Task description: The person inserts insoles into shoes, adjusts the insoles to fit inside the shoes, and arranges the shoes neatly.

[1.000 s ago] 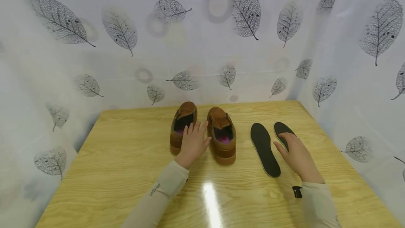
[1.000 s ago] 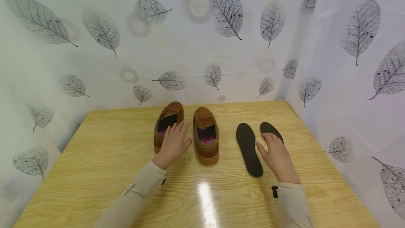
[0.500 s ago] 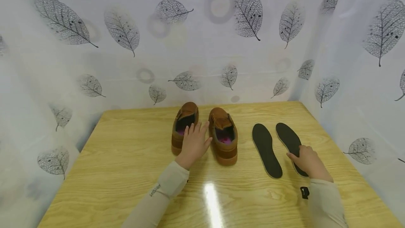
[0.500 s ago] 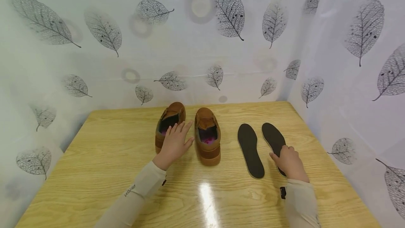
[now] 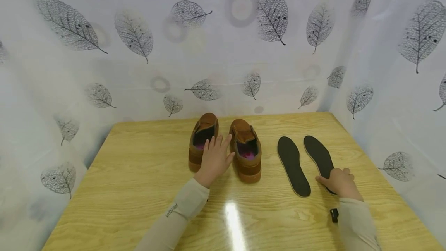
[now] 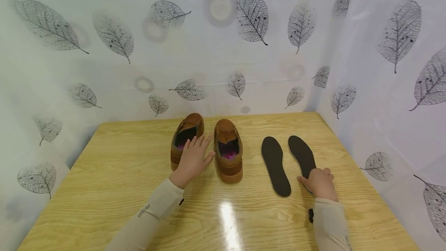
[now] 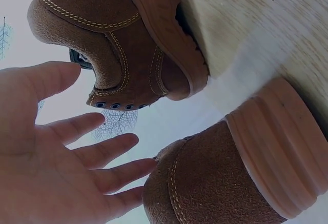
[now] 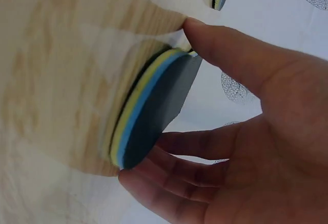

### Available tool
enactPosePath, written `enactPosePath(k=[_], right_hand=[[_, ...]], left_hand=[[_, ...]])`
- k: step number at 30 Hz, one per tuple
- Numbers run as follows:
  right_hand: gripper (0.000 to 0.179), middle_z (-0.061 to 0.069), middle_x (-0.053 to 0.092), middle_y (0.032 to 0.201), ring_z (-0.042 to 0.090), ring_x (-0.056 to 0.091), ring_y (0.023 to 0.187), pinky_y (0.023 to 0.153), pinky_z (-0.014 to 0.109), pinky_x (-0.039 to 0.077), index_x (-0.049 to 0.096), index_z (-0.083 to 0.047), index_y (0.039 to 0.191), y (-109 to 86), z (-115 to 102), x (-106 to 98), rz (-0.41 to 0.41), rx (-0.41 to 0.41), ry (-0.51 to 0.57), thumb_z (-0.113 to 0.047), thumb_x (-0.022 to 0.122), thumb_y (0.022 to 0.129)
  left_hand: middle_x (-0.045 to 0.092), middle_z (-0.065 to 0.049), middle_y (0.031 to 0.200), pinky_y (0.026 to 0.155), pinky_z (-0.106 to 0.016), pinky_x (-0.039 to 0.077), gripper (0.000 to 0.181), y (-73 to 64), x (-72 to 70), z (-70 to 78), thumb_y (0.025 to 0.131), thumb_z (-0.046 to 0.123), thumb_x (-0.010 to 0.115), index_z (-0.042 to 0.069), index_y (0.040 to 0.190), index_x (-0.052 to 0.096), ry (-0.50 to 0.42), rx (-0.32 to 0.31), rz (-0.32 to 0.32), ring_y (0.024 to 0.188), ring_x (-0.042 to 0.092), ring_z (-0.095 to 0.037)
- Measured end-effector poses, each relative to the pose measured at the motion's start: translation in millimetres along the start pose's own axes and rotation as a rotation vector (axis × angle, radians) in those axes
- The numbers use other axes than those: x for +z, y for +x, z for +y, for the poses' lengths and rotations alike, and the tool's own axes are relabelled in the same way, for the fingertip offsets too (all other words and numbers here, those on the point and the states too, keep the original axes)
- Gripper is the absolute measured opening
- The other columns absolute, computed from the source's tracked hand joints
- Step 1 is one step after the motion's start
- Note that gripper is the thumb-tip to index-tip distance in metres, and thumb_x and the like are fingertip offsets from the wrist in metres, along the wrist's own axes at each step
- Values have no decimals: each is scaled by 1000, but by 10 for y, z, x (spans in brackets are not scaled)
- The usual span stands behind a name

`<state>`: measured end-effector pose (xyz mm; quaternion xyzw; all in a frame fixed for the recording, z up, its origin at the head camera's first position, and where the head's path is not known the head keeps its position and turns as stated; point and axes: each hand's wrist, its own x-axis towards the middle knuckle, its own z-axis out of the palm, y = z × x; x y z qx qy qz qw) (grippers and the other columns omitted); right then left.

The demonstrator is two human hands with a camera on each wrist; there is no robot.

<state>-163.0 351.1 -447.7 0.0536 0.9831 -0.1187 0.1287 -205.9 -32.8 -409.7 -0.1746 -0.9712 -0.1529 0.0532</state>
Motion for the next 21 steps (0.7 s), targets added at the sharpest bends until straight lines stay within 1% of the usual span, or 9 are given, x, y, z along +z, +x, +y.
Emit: enactPosePath(k=[3, 6, 10, 14, 21], right_hand=[[63, 35, 54, 85, 53, 44, 87, 75, 60, 39, 58, 22, 86, 11, -19, 4, 29, -3, 11, -40, 60, 93], [59, 38, 52, 85, 56, 45, 86, 73, 62, 41, 58, 22, 85, 8, -30, 10, 48, 1, 30, -36, 60, 93], [57, 41, 49, 89, 59, 46, 86, 71, 63, 43, 58, 22, 87, -17, -25, 26, 58, 35, 75, -35, 60, 92], [54, 42, 46, 89, 57, 48, 84, 66, 59, 45, 58, 20, 85, -43, -30, 28, 76, 67, 112, -34, 61, 90], [60, 41, 45, 88, 55, 49, 80, 59, 55, 46, 57, 21, 88, -82, -49, 20, 79, 92, 120, -39, 61, 90]], left_hand=[[39, -21, 146, 111, -57, 21, 58, -3, 1, -2, 98, 34, 56, 14, 148, 37, 4, 1, 10, 135, 33, -45], [39, -21, 147, 111, -57, 21, 58, -6, -3, 1, 98, 34, 55, 14, 149, 37, 4, -1, 9, 135, 33, -45], [39, -21, 147, 111, -57, 21, 58, -5, 1, 3, 98, 34, 55, 14, 149, 36, -1, 3, 6, 135, 33, -45], [39, -21, 146, 111, -57, 21, 57, -4, 5, 1, 98, 33, 56, 14, 148, 37, 0, 8, 14, 134, 34, -46], [39, -20, 147, 112, -57, 20, 58, -8, -6, -8, 98, 34, 55, 14, 149, 36, -1, -5, -2, 136, 32, -45]])
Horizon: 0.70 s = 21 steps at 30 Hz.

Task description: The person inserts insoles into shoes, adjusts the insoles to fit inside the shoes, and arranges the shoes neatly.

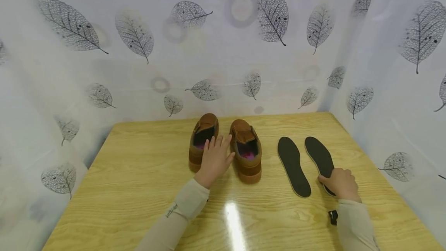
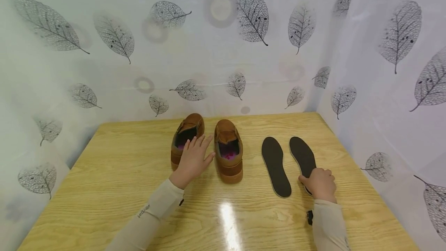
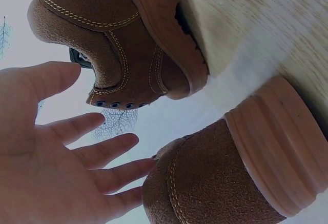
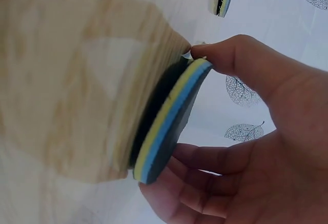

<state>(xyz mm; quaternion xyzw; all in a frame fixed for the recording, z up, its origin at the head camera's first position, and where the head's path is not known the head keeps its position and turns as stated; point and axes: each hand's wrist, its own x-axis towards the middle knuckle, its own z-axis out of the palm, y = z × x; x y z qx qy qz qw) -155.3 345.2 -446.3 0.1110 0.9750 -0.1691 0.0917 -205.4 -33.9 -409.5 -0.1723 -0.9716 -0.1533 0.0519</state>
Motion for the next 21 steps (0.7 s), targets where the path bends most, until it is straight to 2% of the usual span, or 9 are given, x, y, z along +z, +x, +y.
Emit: enactPosePath(k=[6, 12, 15, 21], right_hand=[[50, 36, 51, 82, 43, 54, 69, 52, 45, 45, 58, 9, 73, -1, -1, -11, 23, 7, 4, -39, 62, 89], [47, 18, 51, 64, 28, 49, 55, 46, 36, 39, 51, -1, 61, -18, -4, -15, 64, 7, 21, -38, 62, 89], [47, 13, 48, 59, 24, 46, 52, 44, 33, 37, 48, -4, 59, -40, -11, -23, 91, 2, 29, -37, 62, 88], [46, 12, 48, 59, 24, 45, 51, 43, 33, 36, 47, -4, 59, -84, -49, -54, 125, -6, 45, -37, 64, 87]], left_hand=[[38, -21, 147, 111, -57, 20, 58, 0, 5, -4, 98, 34, 55, 14, 149, 36, -2, 4, 1, 136, 32, -45], [39, -21, 147, 111, -58, 21, 58, 8, 18, -9, 98, 35, 55, 14, 148, 37, 6, 10, 9, 135, 32, -45], [39, -21, 146, 111, -57, 21, 58, 9, 25, -14, 98, 34, 56, 14, 148, 37, 6, 13, 13, 135, 33, -45], [39, -20, 146, 111, -57, 21, 58, 6, 19, -5, 98, 34, 56, 15, 149, 37, 6, 13, 11, 135, 33, -45]])
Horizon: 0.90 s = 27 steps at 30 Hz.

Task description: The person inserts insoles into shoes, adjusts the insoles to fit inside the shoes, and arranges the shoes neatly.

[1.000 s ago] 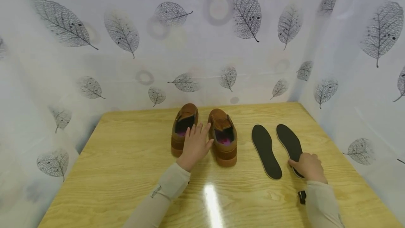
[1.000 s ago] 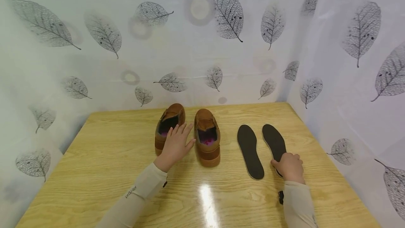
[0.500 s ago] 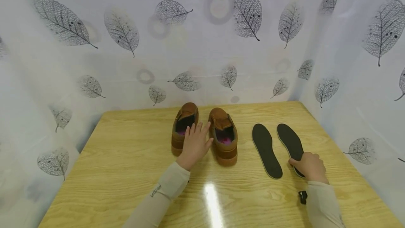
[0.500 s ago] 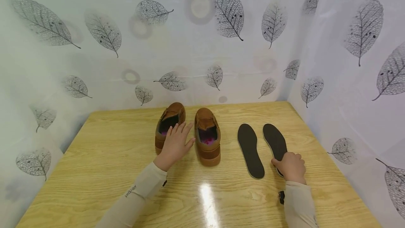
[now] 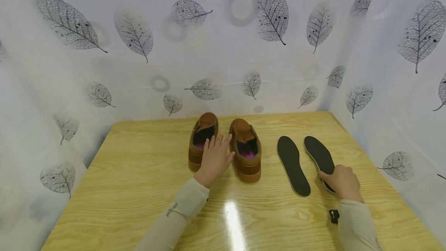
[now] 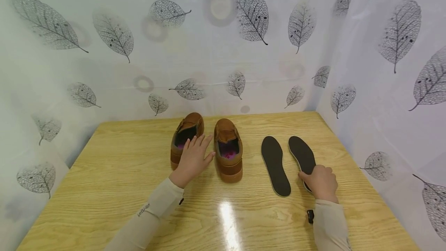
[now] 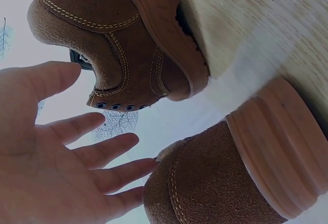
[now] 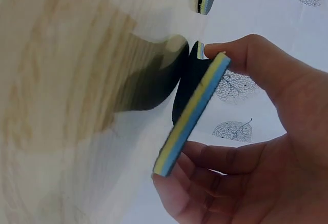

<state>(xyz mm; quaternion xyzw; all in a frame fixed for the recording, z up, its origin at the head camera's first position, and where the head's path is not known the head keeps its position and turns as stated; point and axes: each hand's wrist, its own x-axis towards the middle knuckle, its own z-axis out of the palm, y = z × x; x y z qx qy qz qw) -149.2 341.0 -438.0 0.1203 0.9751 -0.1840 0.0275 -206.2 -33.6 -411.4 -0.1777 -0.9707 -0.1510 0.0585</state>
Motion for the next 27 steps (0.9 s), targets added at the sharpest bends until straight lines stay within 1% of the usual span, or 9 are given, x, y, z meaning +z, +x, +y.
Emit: enactPosePath(k=[6, 9, 12, 17, 21, 23, 27], right_hand=[[48, 10, 45, 58, 22, 43, 49, 42, 32, 34, 44, -6, 58, -17, -60, -65, 46, -9, 7, -37, 65, 87], [48, 10, 44, 57, 22, 43, 48, 41, 31, 34, 43, -7, 57, -31, -82, -89, 55, -8, 7, -37, 65, 87], [48, 12, 46, 58, 23, 45, 49, 41, 32, 35, 45, -5, 58, -39, -94, -107, 59, -4, 9, -38, 64, 87], [49, 20, 50, 63, 28, 49, 52, 41, 36, 39, 49, -1, 60, -36, -104, -134, 78, 12, 13, -39, 64, 87], [54, 28, 51, 71, 33, 52, 56, 43, 39, 41, 53, 4, 63, -33, -116, -164, 99, 25, 9, -43, 63, 87], [55, 28, 51, 71, 32, 51, 56, 42, 38, 40, 51, 3, 62, -47, -130, -182, 102, 28, 10, -45, 63, 87], [56, 20, 48, 67, 27, 46, 52, 41, 34, 36, 44, -6, 55, -97, -167, -216, 109, 27, 22, -48, 62, 87]], left_hand=[[39, -20, 146, 111, -57, 20, 58, 9, -23, 4, 98, 34, 55, 15, 149, 36, 8, 5, 5, 135, 32, -45], [39, -20, 147, 112, -57, 20, 57, 16, -27, 5, 98, 34, 55, 15, 149, 36, 8, 5, 5, 135, 32, -45], [39, -20, 147, 112, -57, 20, 58, 20, -35, 12, 98, 34, 55, 15, 149, 36, 7, 0, -1, 136, 32, -45], [38, -20, 148, 112, -57, 19, 58, 18, -50, 28, 98, 35, 55, 16, 149, 36, 6, -8, -11, 136, 31, -45], [39, -20, 147, 111, -57, 20, 58, 9, -43, 31, 97, 34, 56, 15, 148, 37, 3, 0, -1, 135, 32, -45], [40, -21, 146, 111, -57, 20, 58, 6, -32, 27, 97, 34, 57, 14, 148, 38, 1, 3, 2, 135, 33, -46], [40, -21, 146, 111, -57, 20, 58, -2, -17, 20, 97, 34, 56, 15, 148, 37, 3, 3, 0, 135, 32, -45]])
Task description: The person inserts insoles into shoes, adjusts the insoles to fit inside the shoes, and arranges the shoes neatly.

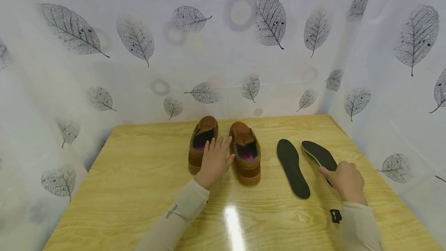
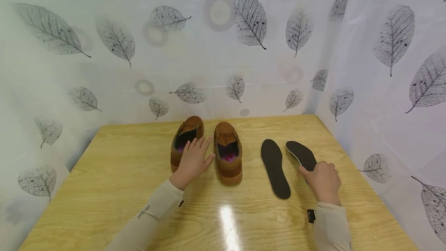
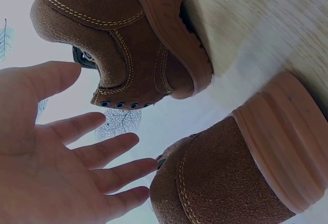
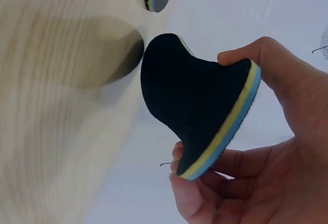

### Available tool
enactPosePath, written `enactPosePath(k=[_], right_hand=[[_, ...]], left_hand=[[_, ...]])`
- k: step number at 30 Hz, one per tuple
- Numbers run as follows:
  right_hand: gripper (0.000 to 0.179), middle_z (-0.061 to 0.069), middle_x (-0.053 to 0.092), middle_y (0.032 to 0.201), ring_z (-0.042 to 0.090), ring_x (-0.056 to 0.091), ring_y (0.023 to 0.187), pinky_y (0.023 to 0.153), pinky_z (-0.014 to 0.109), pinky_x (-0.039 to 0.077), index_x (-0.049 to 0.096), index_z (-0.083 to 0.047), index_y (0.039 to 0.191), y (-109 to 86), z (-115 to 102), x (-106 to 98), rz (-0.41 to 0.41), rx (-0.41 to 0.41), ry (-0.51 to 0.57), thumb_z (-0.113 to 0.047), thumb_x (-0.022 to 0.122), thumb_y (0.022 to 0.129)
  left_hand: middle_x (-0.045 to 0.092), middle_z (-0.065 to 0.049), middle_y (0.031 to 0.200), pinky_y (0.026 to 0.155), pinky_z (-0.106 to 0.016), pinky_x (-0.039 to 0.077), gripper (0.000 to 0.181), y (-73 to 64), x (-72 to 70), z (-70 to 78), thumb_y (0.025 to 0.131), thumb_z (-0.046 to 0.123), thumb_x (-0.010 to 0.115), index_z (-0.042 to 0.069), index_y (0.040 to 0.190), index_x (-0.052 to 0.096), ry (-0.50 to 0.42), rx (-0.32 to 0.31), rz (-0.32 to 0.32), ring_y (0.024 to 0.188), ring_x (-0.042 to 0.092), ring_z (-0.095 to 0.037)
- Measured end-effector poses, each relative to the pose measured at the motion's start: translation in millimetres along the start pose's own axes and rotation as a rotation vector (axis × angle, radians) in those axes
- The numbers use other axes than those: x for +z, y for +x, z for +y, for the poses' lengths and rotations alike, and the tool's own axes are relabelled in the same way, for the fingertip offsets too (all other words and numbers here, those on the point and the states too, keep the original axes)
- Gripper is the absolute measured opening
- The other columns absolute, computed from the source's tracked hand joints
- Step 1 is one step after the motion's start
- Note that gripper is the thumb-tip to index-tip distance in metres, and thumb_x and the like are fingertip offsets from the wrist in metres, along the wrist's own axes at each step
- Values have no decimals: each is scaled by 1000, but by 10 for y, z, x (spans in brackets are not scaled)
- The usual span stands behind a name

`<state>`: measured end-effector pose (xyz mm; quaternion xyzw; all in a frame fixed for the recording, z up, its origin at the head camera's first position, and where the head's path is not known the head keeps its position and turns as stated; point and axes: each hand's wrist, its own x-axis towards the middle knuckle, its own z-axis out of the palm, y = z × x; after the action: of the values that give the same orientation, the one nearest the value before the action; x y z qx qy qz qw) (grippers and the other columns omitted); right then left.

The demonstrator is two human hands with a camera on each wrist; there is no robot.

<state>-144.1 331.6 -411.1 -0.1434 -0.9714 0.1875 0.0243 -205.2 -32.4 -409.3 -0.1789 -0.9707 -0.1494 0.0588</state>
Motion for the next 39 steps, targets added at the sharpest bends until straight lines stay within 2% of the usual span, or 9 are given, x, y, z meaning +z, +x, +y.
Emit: enactPosePath(k=[4, 11, 17, 20, 24, 26, 34, 39], right_hand=[[58, 18, 47, 65, 25, 45, 50, 39, 32, 34, 41, -7, 54, -41, -36, -36, 23, -16, 10, -50, 62, 87], [57, 19, 50, 64, 26, 48, 51, 39, 35, 37, 48, -2, 58, -69, -107, -102, 41, -16, 28, -50, 62, 86], [59, 30, 53, 79, 32, 52, 59, 42, 38, 38, 57, 8, 73, -91, -178, -156, 84, -50, 36, -49, 63, 86], [64, 35, 53, 87, 39, 54, 66, 44, 40, 40, 60, 15, 86, -112, -217, -176, 98, -72, 36, -49, 64, 86], [76, 41, 51, 101, 48, 55, 79, 50, 45, 44, 57, 22, 107, -140, -273, -198, 106, -93, 31, -51, 64, 86], [78, 41, 50, 103, 49, 54, 82, 52, 47, 45, 56, 22, 111, -154, -306, -214, 115, -107, 32, -52, 63, 86], [68, 34, 53, 98, 43, 55, 81, 57, 48, 45, 56, 20, 108, -220, -499, -254, 164, -165, 42, -42, 66, 84], [65, 34, 53, 98, 40, 55, 77, 59, 48, 45, 57, 20, 108, -254, -604, -253, 166, -228, 57, -40, 67, 84]], left_hand=[[39, -20, 146, 111, -57, 21, 58, -5, 7, -3, 98, 34, 56, 14, 148, 37, 6, 3, 0, 135, 33, -45], [39, -20, 147, 112, -57, 20, 58, 8, 19, -9, 98, 35, 56, 14, 149, 37, 3, -2, 3, 135, 32, -45], [39, -19, 147, 111, -57, 21, 58, 10, 27, -28, 98, 35, 55, 15, 149, 37, 15, -5, 5, 135, 33, -45], [40, -19, 146, 111, -57, 21, 58, 7, 13, -29, 98, 35, 55, 15, 149, 37, 18, -3, 7, 135, 33, -45], [40, -20, 146, 112, -57, 20, 58, 5, -8, -26, 98, 35, 55, 15, 149, 36, 12, 0, 4, 136, 32, -45], [40, -19, 147, 112, -57, 20, 58, 2, -17, -21, 98, 35, 55, 15, 149, 36, 6, 0, 3, 136, 32, -45], [40, -19, 146, 112, -57, 19, 58, 3, -44, -13, 98, 35, 55, 15, 149, 36, 1, -7, 4, 136, 31, -45], [41, -19, 146, 112, -57, 20, 57, -1, -59, -8, 98, 35, 55, 15, 148, 37, 5, -9, 6, 135, 33, -45]])
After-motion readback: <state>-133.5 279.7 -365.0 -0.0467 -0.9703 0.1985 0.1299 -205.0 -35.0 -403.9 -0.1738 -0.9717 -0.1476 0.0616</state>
